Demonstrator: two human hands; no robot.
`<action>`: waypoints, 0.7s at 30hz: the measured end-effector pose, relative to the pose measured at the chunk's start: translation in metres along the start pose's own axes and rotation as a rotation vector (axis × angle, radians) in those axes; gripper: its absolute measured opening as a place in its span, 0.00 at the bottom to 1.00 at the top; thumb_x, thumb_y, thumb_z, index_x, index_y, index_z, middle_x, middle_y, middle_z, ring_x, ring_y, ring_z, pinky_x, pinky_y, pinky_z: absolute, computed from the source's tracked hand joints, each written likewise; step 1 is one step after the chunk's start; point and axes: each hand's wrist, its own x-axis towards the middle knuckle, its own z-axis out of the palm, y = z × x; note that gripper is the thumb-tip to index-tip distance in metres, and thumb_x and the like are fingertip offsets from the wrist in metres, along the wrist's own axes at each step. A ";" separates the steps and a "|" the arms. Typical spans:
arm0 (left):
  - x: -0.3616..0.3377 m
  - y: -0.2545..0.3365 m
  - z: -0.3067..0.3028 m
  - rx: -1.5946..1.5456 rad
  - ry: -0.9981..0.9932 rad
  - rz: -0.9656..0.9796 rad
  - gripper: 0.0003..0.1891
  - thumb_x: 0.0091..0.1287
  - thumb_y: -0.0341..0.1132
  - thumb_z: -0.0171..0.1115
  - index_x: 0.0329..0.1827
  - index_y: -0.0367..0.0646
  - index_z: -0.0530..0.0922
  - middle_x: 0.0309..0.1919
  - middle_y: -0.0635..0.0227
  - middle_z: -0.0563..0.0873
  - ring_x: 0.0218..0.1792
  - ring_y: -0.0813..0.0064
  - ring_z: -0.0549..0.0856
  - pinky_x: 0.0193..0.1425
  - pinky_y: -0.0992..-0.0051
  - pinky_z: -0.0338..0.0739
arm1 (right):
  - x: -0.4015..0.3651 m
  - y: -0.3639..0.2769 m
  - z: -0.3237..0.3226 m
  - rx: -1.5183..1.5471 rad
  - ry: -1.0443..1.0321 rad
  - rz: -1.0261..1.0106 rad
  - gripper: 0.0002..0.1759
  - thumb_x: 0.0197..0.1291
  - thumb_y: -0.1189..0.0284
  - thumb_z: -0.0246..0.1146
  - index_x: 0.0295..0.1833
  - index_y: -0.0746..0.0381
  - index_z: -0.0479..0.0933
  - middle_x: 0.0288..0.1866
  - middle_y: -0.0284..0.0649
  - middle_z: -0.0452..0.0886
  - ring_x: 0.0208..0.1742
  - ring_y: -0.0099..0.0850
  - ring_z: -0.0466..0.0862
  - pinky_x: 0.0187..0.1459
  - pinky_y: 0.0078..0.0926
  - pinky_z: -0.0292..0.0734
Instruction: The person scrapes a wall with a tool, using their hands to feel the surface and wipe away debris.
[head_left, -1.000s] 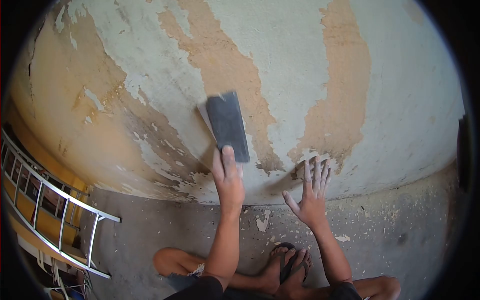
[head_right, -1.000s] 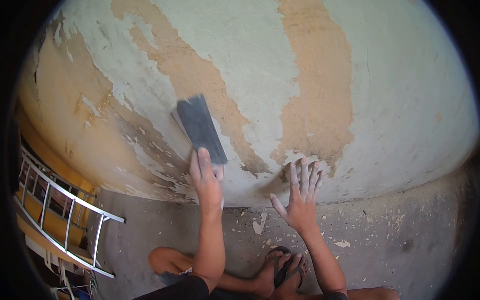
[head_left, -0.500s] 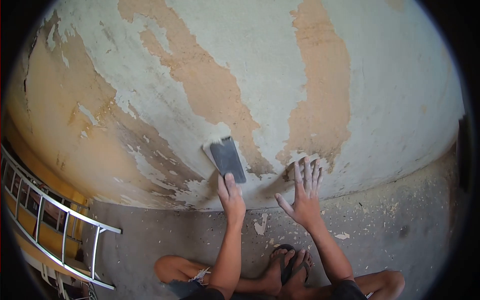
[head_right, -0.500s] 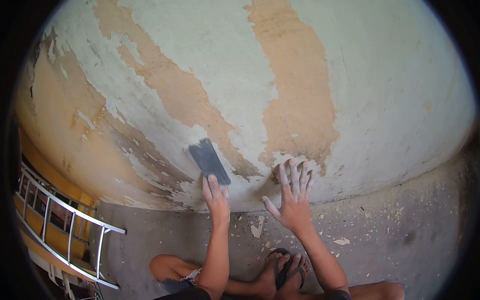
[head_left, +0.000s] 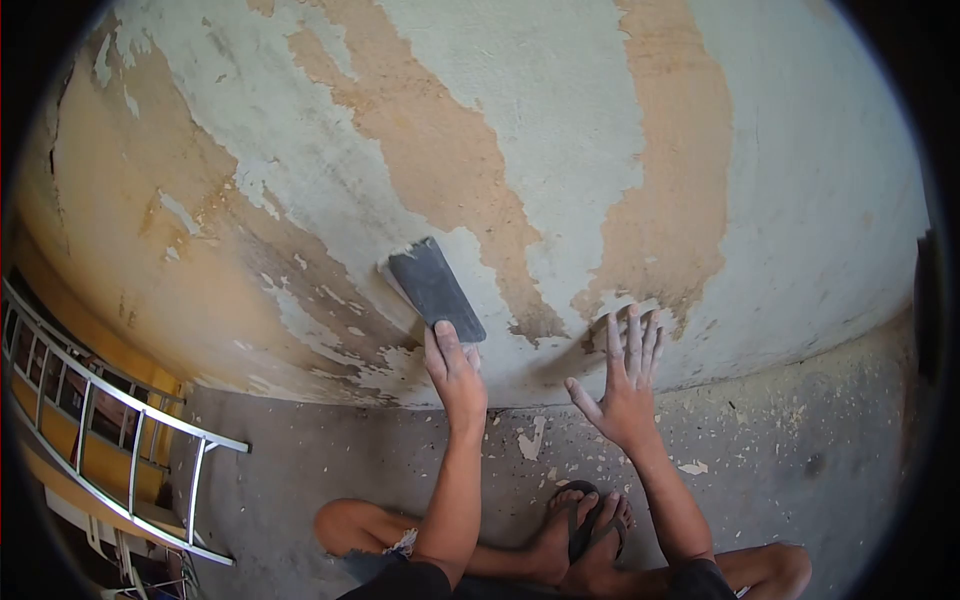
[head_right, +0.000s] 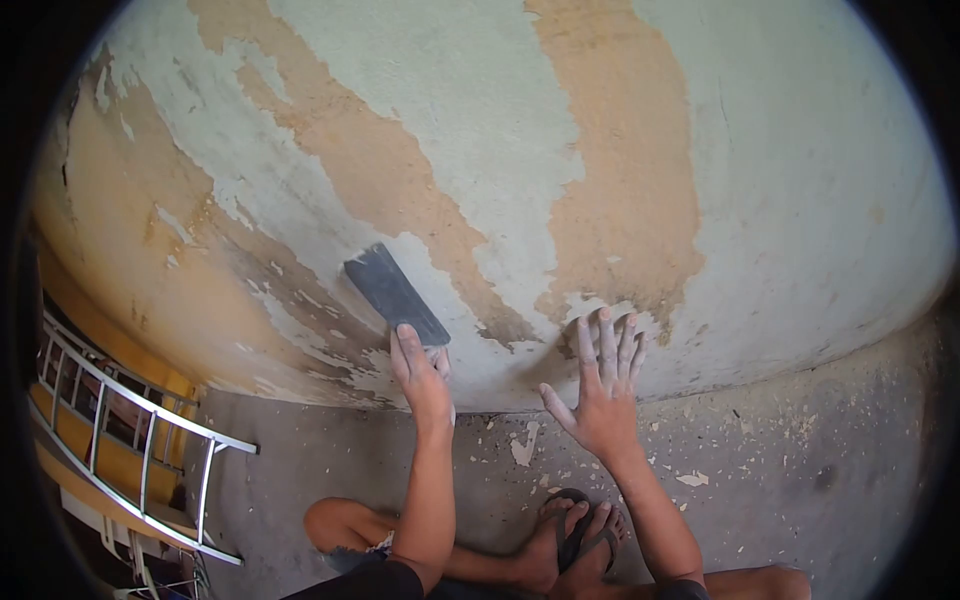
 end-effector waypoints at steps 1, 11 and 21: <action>0.004 0.003 -0.004 0.025 -0.055 0.018 0.19 0.81 0.50 0.50 0.58 0.43 0.73 0.39 0.79 0.75 0.34 0.86 0.69 0.33 0.82 0.65 | 0.001 0.001 0.000 -0.010 0.006 0.009 0.54 0.58 0.50 0.69 0.83 0.59 0.51 0.86 0.52 0.45 0.84 0.60 0.39 0.78 0.67 0.35; -0.003 -0.009 -0.020 0.066 -0.041 -0.057 0.19 0.81 0.50 0.50 0.56 0.43 0.74 0.38 0.78 0.75 0.32 0.85 0.68 0.34 0.81 0.66 | 0.001 0.000 -0.001 -0.012 0.005 0.008 0.54 0.58 0.50 0.69 0.82 0.59 0.52 0.85 0.52 0.45 0.84 0.61 0.39 0.78 0.67 0.35; -0.014 -0.046 -0.037 0.080 -0.032 -0.117 0.17 0.81 0.46 0.50 0.52 0.40 0.76 0.36 0.77 0.74 0.32 0.85 0.68 0.32 0.81 0.66 | -0.001 0.002 -0.004 -0.005 -0.013 -0.012 0.55 0.57 0.50 0.69 0.83 0.60 0.51 0.85 0.52 0.45 0.84 0.61 0.39 0.78 0.67 0.35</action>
